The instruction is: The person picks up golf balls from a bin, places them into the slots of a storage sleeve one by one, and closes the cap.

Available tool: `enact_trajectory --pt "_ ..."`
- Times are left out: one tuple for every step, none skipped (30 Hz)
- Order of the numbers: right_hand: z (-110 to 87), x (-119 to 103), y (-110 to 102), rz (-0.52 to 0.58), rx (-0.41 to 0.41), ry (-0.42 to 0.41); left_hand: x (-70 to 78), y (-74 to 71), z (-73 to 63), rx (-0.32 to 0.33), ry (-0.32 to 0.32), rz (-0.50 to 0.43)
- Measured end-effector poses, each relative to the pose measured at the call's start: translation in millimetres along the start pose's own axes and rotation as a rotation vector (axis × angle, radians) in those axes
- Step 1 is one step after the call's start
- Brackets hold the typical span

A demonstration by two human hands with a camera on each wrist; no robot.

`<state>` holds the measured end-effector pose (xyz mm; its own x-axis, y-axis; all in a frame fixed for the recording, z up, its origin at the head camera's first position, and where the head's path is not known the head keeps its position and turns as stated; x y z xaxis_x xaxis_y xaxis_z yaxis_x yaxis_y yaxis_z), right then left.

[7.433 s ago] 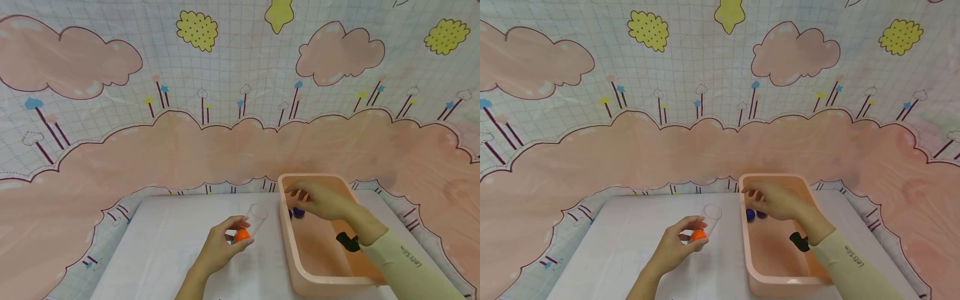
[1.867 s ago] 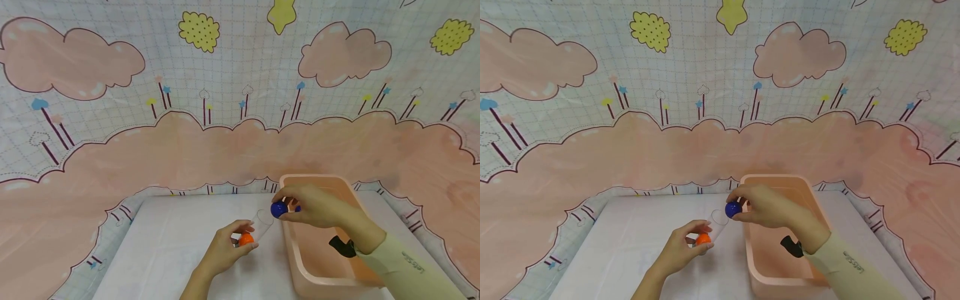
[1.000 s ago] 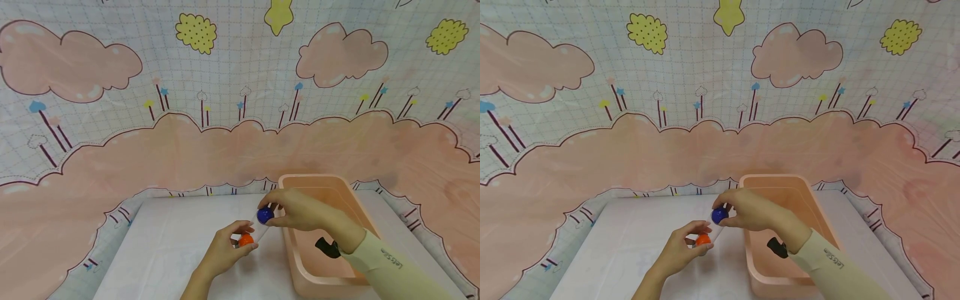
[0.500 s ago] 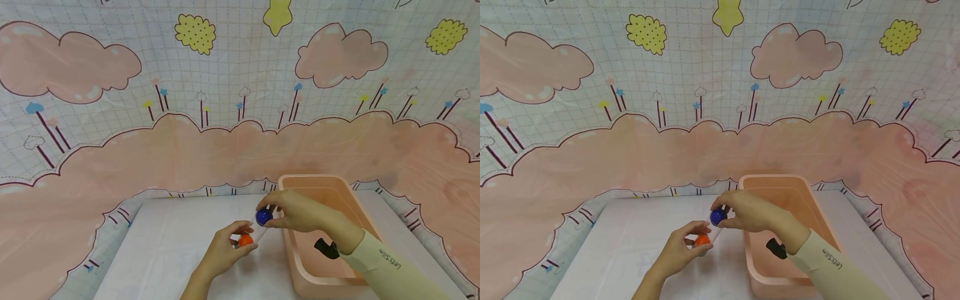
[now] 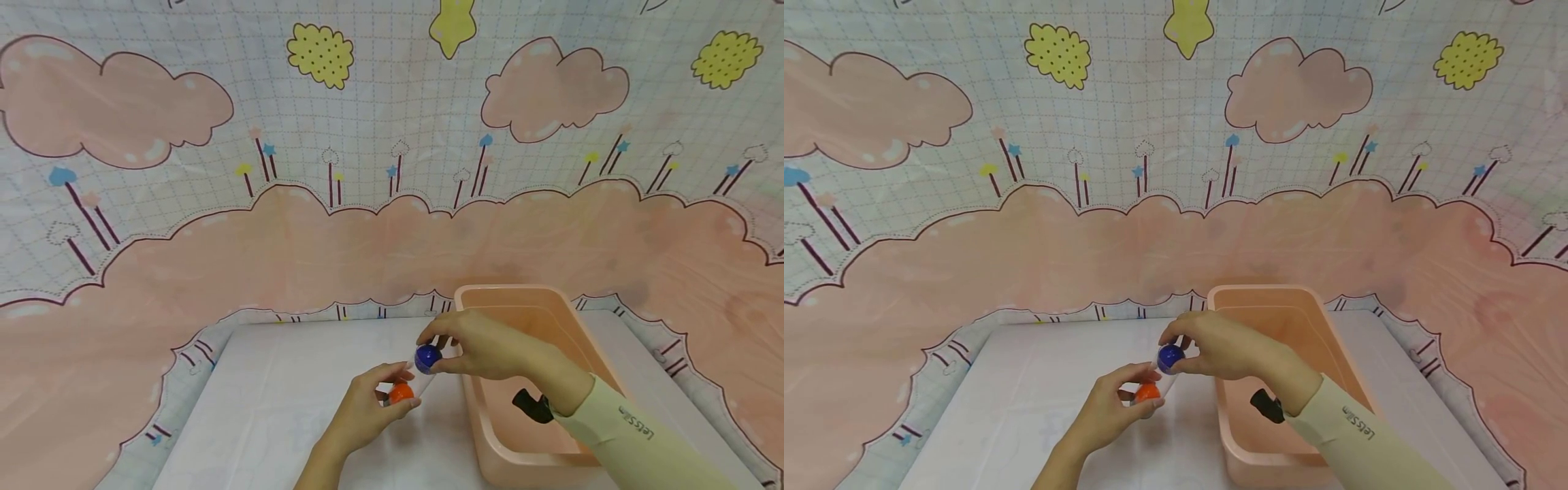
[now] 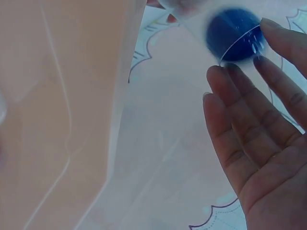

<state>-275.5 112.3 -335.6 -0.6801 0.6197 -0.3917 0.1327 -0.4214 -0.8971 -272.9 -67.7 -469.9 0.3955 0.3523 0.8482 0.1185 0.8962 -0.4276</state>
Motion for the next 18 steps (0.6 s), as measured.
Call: enact_trajectory --pt "0.0 0.2 0.1 0.000 0.001 -0.004 0.3 -0.6 0.0 0.002 0.004 0.002" --pt "0.0 0.4 0.3 0.001 0.001 -0.008 0.5 -1.0 0.0 0.002 0.007 0.005" --pt "0.0 0.5 0.3 0.003 0.002 -0.012 0.5 -1.4 0.2 0.003 0.009 0.007" --pt "0.0 0.6 0.2 0.005 0.003 -0.018 0.3 -1.8 0.4 0.004 0.011 0.010" --pt "0.0 0.7 0.2 0.004 0.003 -0.023 0.1 -2.1 0.6 0.004 0.013 0.013" --pt "0.1 0.8 0.2 0.005 0.002 -0.026 -0.6 -2.2 0.7 0.003 0.012 0.017" --pt "0.2 1.1 0.3 0.005 0.001 -0.027 -1.2 -2.2 0.9 0.001 0.013 0.019" --pt "0.2 1.6 0.4 0.006 -0.001 -0.025 -1.8 -2.3 1.0 0.001 0.013 0.021" --pt "0.2 2.0 0.3 0.008 -0.002 -0.023 -2.5 -2.3 1.2 0.002 0.014 0.022" --pt "0.1 2.5 0.1 0.007 -0.003 -0.021 -3.3 -2.4 1.3 0.004 0.013 0.022" --pt "0.1 3.0 0.0 0.010 -0.004 -0.019 -3.8 -2.5 1.4 0.006 0.013 0.023" --pt "0.0 3.6 -0.3 0.011 -0.004 -0.018 -4.1 -2.7 1.4 0.007 0.014 0.024" --pt "-0.1 4.2 -0.6 0.012 -0.003 -0.017 -4.3 -2.9 1.5 0.009 0.014 0.023" --pt "-0.3 4.8 -1.1 0.012 -0.002 -0.016 -4.4 -3.1 1.6 0.011 0.015 0.024" --pt "-0.5 5.3 -1.7 0.011 0.002 -0.018 -4.3 -3.4 1.8 0.012 0.016 0.023" --pt "-0.8 5.9 -2.3 0.013 0.005 -0.018 -4.0 -3.8 1.9 0.014 0.017 0.023" --pt "-1.2 6.7 -3.0 0.012 0.009 -0.017 -3.6 -4.3 2.1 0.016 0.019 0.023" --pt "-1.6 7.7 -3.5 0.008 0.013 -0.015 -3.3 -4.7 2.4 0.017 0.020 0.021"
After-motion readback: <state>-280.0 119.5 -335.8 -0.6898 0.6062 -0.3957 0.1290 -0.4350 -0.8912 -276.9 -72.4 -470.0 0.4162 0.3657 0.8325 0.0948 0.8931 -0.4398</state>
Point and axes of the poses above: each hand's wrist, its own z-axis towards the middle knuckle, its own y-axis out of the palm, x = y × z, the point moved 6 cm from there along z, towards the middle knuckle, and after that the axes turned 7 degrees about x, right-handed, at the moved point
